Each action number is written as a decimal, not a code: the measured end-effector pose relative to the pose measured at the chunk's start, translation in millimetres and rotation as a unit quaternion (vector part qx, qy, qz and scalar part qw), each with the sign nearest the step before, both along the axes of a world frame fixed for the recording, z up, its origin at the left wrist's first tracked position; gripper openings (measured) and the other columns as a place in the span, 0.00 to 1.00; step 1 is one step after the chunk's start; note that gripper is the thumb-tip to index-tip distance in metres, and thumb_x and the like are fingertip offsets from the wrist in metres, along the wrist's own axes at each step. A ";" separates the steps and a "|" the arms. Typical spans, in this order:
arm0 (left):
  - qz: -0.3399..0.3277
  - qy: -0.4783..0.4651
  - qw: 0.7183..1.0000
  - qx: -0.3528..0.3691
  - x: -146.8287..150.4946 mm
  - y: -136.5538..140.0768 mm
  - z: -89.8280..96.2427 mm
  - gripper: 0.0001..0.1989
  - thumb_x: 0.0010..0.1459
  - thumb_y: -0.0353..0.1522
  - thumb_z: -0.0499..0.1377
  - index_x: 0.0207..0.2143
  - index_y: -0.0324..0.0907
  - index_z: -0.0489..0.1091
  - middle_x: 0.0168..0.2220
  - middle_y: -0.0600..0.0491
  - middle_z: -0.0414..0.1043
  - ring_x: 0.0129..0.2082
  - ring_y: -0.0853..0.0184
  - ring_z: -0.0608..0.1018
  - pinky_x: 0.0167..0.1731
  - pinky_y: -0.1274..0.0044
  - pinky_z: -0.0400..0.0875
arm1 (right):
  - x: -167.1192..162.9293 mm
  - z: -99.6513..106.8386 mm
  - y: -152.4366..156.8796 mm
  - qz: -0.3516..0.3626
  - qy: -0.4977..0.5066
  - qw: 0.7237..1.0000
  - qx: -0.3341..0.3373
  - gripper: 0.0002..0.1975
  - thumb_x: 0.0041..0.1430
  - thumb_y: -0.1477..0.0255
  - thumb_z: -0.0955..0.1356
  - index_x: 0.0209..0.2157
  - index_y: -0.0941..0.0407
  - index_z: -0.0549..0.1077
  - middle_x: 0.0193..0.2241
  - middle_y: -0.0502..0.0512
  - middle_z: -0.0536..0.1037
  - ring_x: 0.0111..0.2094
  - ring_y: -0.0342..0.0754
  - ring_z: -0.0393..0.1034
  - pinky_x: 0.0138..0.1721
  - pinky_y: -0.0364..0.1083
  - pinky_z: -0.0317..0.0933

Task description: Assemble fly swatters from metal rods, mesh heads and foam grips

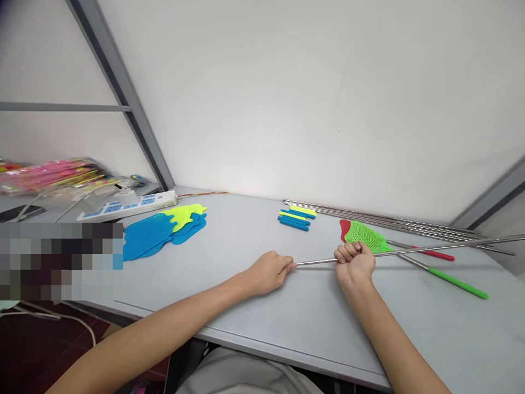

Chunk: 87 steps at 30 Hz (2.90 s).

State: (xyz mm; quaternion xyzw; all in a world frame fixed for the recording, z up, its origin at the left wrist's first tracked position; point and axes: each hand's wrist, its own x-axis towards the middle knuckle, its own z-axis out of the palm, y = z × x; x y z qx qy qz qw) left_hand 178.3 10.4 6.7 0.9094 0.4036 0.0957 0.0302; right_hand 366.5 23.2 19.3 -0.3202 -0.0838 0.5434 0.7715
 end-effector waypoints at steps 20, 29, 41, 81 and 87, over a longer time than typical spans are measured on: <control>-0.014 -0.012 1.000 -0.002 -0.9 -0.7 2.4 0.22 0.58 0.37 0.33 0.24 0.39 0.61 0.19 0.52 0.65 0.20 0.70 0.67 0.21 0.79 0.54 | 5.4 -0.7 1.2 0.037 0.004 0.999 -0.009 0.10 0.47 0.80 0.53 0.17 0.56 0.46 0.11 0.42 0.41 0.10 0.37 0.37 0.09 0.38 0.38; -0.024 -0.011 1.000 -0.017 -2.4 0.3 5.4 0.22 0.58 0.38 0.33 0.25 0.40 0.61 0.20 0.53 0.65 0.21 0.70 0.68 0.20 0.79 0.54 | 17.4 -2.0 5.0 0.097 0.024 0.995 -0.010 0.10 0.44 0.83 0.53 0.17 0.57 0.47 0.11 0.42 0.43 0.11 0.37 0.39 0.11 0.38 0.40; -0.025 -0.014 1.000 -0.006 -1.0 -0.2 3.1 0.21 0.58 0.38 0.33 0.24 0.40 0.60 0.19 0.53 0.64 0.21 0.69 0.68 0.20 0.79 0.55 | 11.8 2.4 0.9 0.081 0.015 0.997 -0.011 0.09 0.46 0.81 0.53 0.17 0.57 0.47 0.12 0.42 0.43 0.11 0.37 0.39 0.10 0.37 0.39; -0.028 -0.003 1.000 0.009 -2.1 1.1 3.5 0.21 0.58 0.35 0.35 0.24 0.39 0.62 0.19 0.52 0.65 0.20 0.70 0.68 0.19 0.79 0.54 | -13.9 -11.3 -1.5 0.002 0.016 1.000 0.002 0.09 0.48 0.78 0.55 0.17 0.57 0.49 0.11 0.42 0.42 0.10 0.35 0.38 0.09 0.37 0.37; -0.022 0.008 1.000 0.011 -2.3 0.6 3.4 0.21 0.58 0.36 0.34 0.25 0.39 0.63 0.19 0.51 0.66 0.20 0.69 0.68 0.20 0.79 0.54 | -15.9 -13.2 -1.1 0.006 0.019 1.000 0.007 0.09 0.48 0.77 0.55 0.17 0.57 0.49 0.11 0.42 0.42 0.10 0.35 0.38 0.09 0.37 0.37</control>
